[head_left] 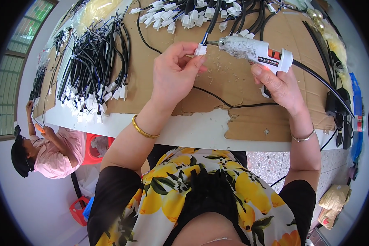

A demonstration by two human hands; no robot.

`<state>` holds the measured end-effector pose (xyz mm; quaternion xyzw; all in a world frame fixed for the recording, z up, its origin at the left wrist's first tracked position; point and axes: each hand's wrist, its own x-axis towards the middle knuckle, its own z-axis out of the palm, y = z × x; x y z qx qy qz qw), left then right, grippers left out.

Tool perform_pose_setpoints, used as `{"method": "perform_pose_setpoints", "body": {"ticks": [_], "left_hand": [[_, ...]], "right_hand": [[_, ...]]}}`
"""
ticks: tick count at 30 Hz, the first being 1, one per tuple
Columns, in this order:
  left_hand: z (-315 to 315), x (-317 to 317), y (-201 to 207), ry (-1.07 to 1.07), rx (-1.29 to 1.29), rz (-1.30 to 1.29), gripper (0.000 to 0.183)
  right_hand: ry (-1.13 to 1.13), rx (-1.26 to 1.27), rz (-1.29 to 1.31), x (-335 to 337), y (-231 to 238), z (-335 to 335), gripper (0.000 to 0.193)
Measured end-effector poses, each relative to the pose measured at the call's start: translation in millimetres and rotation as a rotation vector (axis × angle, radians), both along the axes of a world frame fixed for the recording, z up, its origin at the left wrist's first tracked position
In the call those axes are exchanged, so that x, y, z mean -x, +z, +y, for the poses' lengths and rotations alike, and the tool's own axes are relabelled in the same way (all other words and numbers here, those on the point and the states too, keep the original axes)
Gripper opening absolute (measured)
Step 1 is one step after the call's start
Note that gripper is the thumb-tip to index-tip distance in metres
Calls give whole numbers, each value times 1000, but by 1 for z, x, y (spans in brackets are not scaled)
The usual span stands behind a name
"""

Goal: Assembling wiring harnesses by applying adhesive to connectors using a hot glue gun.

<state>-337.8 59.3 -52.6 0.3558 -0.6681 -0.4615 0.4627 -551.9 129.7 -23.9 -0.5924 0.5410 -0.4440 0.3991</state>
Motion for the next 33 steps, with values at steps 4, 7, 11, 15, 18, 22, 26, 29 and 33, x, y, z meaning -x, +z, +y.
{"method": "perform_pose_setpoints", "body": {"ticks": [4, 7, 11, 15, 18, 22, 26, 29, 33], "left_hand": [[-2, 0, -2, -28, -32, 68, 17], [-3, -1, -3, -51, -58, 123, 17], [-3, -1, -1, -73, -89, 114, 18], [-4, -1, -3, -57, -70, 110, 17], [-5, -2, -5, -17, 3, 69, 17], [-7, 0, -7, 11, 29, 76, 16], [-9, -2, -4, -18, 18, -6, 17], [-7, -3, -5, -13, -46, 69, 15], [-5, -3, -3, -66, -195, 123, 17]], "right_hand": [[19, 32, -29, -1, 2, 0, 29], [58, -2, -24, 0, 7, -1, 30], [54, 28, -64, 1, 3, -2, 31], [66, -7, -61, 5, 0, -4, 33], [60, -23, -34, 5, 0, -4, 34], [21, -54, 23, 3, 5, -2, 34], [41, -28, -14, 1, 4, -3, 32], [58, -37, 20, -1, 5, -6, 30], [3, -111, 62, -2, 4, -2, 30]]}}
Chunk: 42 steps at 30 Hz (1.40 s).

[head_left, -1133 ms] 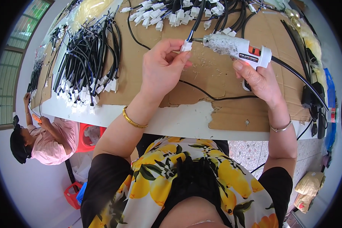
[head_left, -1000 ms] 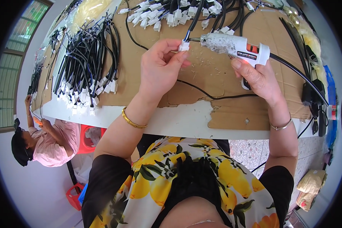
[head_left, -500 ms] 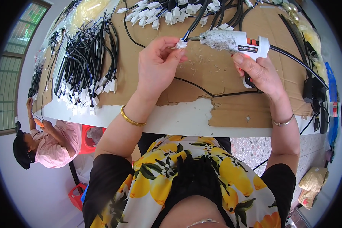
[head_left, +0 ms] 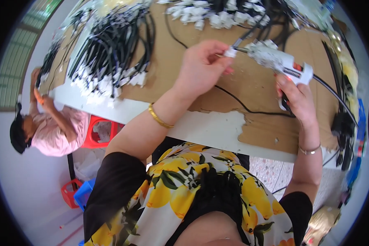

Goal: Assembling wiring harnesses by applying adhesive to connectors using a hot glue gun.

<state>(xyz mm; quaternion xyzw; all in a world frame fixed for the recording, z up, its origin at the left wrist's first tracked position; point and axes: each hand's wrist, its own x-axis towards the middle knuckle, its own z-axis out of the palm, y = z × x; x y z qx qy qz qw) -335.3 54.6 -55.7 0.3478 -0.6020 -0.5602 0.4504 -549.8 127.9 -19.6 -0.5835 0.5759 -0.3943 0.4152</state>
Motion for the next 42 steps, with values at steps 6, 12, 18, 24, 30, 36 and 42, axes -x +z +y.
{"method": "perform_pose_setpoints", "body": {"ticks": [6, 12, 18, 24, 30, 36, 42], "left_hand": [[1, -2, 1, -77, -5, 77, 17], [-1, -5, 4, -102, -130, 162, 19], [-6, -5, 5, -59, -183, 220, 22], [-5, -2, 6, -16, -160, 215, 21], [-2, -1, 8, 12, -80, 154, 21], [-3, -2, 7, 51, 8, 134, 23], [-3, 1, 7, 94, 78, 110, 24]], "right_hand": [[-48, 23, -11, -1, -2, 3, 34], [-22, -3, -13, 0, 0, -2, 34], [-34, 26, 12, 5, -3, -4, 34], [-9, 63, -61, 5, -3, -4, 34], [3, 70, -70, 3, -1, -2, 33], [-4, 43, -40, 3, -1, -3, 33], [-33, 65, -49, 2, -3, -3, 32]]}}
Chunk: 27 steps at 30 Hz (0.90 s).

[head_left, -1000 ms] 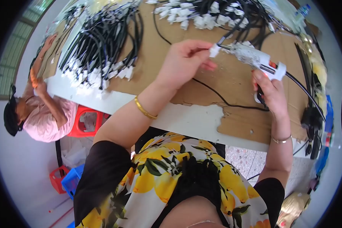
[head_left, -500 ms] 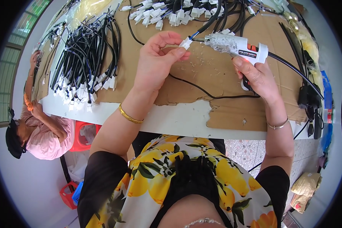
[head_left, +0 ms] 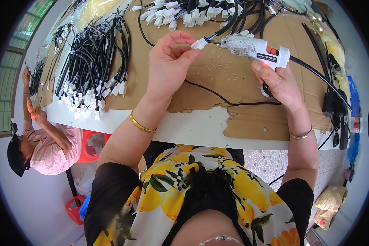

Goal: Assembling wiring harnesses by applying adhesive to connectors using a hot glue gun.

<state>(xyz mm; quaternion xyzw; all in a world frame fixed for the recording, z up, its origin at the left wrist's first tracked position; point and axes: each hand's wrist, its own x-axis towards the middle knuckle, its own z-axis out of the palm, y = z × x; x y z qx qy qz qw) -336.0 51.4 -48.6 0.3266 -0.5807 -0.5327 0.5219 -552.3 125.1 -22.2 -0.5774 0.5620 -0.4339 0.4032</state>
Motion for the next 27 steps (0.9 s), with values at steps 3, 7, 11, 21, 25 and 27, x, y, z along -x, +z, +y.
{"method": "perform_pose_setpoints", "body": {"ticks": [3, 7, 11, 21, 25, 27], "left_hand": [[0, -1, -2, 2, 37, -8, 24], [0, 0, -3, 9, 50, -16, 24], [-2, 0, -7, 28, 77, -40, 23], [-3, 0, -8, 64, 174, -117, 23], [-3, 1, -9, 63, 163, -115, 23], [-3, 0, -9, 63, 153, -118, 23]], "right_hand": [[27, -1, -4, 0, 2, 1, 31], [21, 7, -9, -1, 1, 1, 30], [36, 56, -42, 1, -8, -2, 30], [36, 91, 22, -1, -4, -1, 32], [48, 54, -56, 0, -2, 0, 33], [84, -25, -99, 1, 0, 0, 33]]}}
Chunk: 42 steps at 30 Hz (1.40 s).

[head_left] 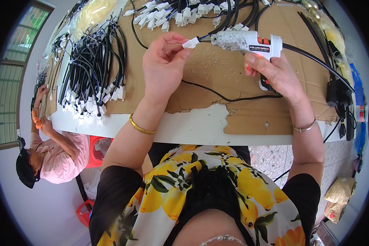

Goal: Assembling wiring harnesses by applying adhesive to connectors using a hot glue gun.

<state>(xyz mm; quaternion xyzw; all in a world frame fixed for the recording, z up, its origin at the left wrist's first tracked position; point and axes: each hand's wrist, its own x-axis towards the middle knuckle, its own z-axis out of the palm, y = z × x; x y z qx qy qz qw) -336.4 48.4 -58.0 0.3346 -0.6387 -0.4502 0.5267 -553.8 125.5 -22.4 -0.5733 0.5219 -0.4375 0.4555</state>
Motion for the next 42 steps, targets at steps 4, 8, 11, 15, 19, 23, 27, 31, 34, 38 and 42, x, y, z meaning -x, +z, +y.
{"method": "perform_pose_setpoints", "body": {"ticks": [4, 8, 11, 15, 19, 23, 27, 31, 34, 38, 42], "left_hand": [[0, 0, 0, -5, 1, 8, 23], [0, 0, 1, -6, -5, 5, 23], [0, 0, 2, -2, -9, 10, 23], [0, 0, 2, -10, -18, 6, 22], [1, 1, 2, 2, -18, -7, 22], [2, 1, 3, 4, 3, -19, 23], [2, 1, 2, -1, 29, -3, 23], [3, 0, 3, -3, 25, -16, 23], [3, 0, 2, 1, 42, -19, 23], [3, 0, 3, -1, 47, -32, 22], [3, 0, 2, 2, 58, -21, 22]], "right_hand": [[0, 13, 24, 1, -1, -1, 34], [-23, 13, 57, 3, -4, -2, 35], [0, 24, 50, 3, -3, -3, 34], [-7, 41, 25, 2, -4, -2, 32], [-15, 63, -13, 0, -2, -1, 30], [-5, 60, 20, 2, -3, -2, 32], [0, 65, 61, 0, 1, -1, 35], [-26, 76, 67, -1, 2, 0, 37], [-24, 70, 66, -1, 3, 0, 37], [-26, 64, 58, 0, 1, 0, 38], [-14, 49, 32, 0, 1, 0, 37]]}}
